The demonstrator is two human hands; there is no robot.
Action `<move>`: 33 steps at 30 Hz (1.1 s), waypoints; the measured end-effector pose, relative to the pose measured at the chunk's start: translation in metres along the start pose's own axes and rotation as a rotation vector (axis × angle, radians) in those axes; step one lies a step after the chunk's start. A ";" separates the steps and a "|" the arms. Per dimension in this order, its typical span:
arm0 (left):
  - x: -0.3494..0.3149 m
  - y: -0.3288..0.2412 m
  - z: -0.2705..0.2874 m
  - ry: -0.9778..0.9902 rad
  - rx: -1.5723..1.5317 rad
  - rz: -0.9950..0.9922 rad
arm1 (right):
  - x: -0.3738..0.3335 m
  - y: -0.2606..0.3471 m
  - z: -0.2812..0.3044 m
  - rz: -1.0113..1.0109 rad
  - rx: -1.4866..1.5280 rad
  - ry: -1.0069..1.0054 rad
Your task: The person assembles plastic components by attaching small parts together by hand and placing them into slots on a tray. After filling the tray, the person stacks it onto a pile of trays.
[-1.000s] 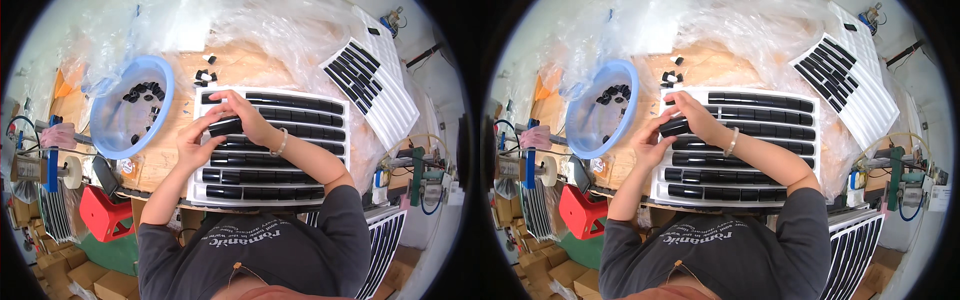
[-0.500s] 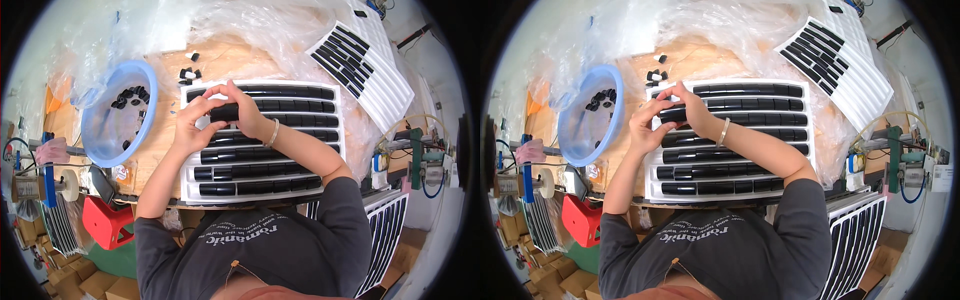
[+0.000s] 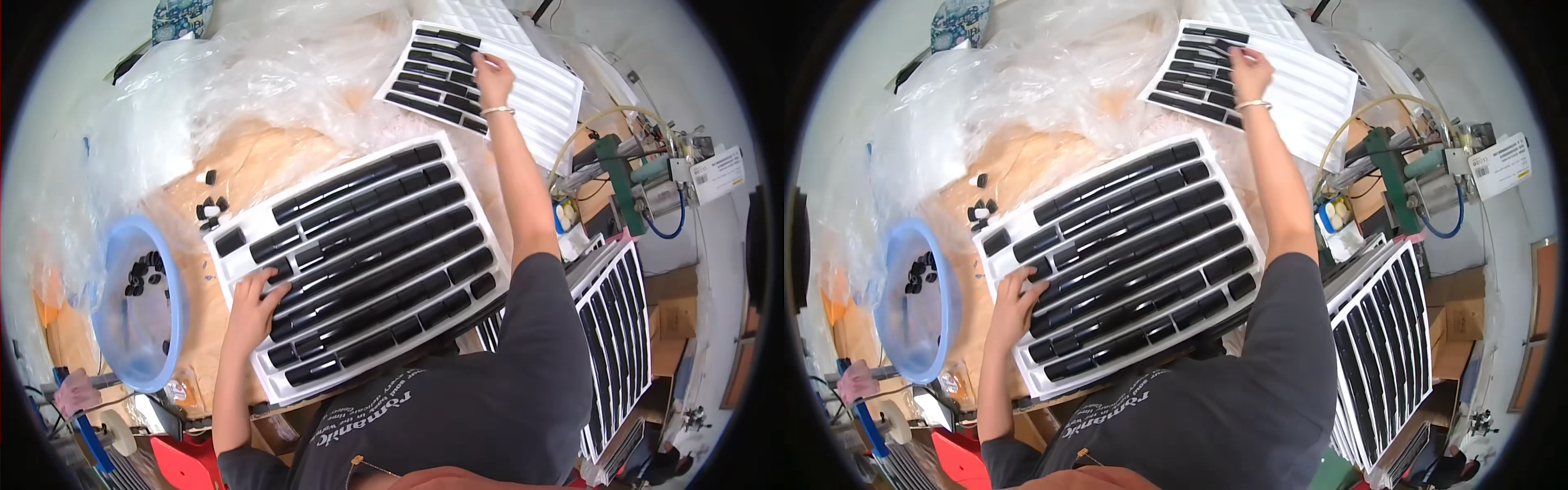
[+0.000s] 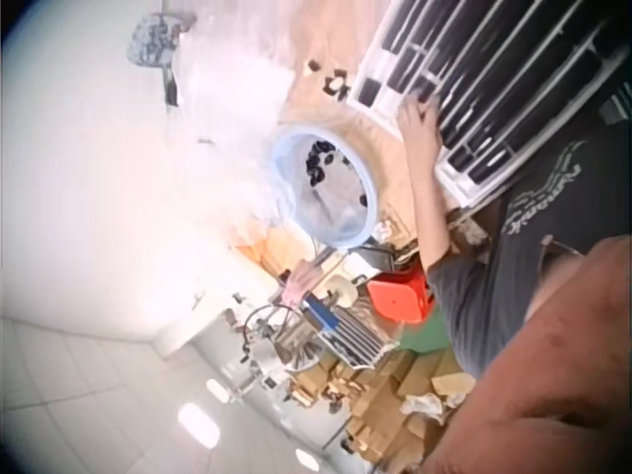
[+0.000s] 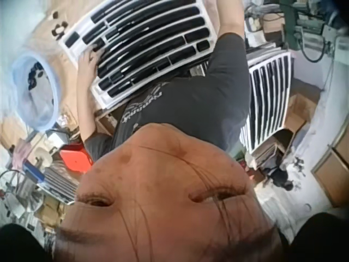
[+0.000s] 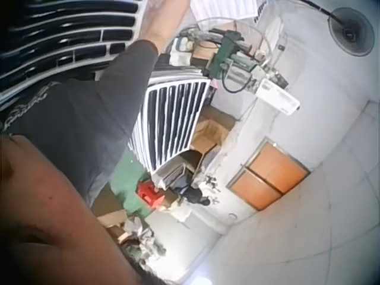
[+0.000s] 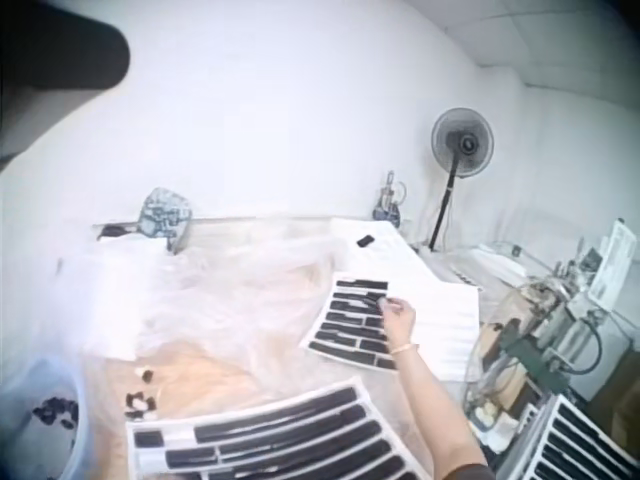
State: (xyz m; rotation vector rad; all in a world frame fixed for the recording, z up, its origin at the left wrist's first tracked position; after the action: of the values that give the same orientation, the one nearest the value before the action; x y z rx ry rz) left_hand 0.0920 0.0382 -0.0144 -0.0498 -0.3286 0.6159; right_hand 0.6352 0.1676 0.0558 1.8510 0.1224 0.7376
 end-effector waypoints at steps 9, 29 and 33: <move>-0.007 -0.004 0.009 0.144 0.056 -0.004 | 0.141 -0.106 0.058 0.175 -0.896 -0.176; -0.044 -0.009 0.023 0.142 0.018 0.030 | -0.326 0.023 -0.298 0.641 -0.073 1.709; -0.039 -0.004 0.024 0.144 0.018 0.028 | -0.383 -0.054 -0.355 0.660 -0.227 1.627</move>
State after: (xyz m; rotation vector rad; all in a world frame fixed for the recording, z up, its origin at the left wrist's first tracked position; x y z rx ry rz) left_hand 0.0564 0.0115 -0.0020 -0.0813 -0.1832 0.6391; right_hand 0.1501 0.3188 -0.0773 0.6223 0.4323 2.4293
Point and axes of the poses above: each hand's wrist, its own x-axis towards the middle knuckle, its own z-axis out of the back of the hand, y = z × x, the point moved 3 cm from there along x, towards the middle knuckle, and after that the axes turned 13 degrees about x, right-handed, at the moved point
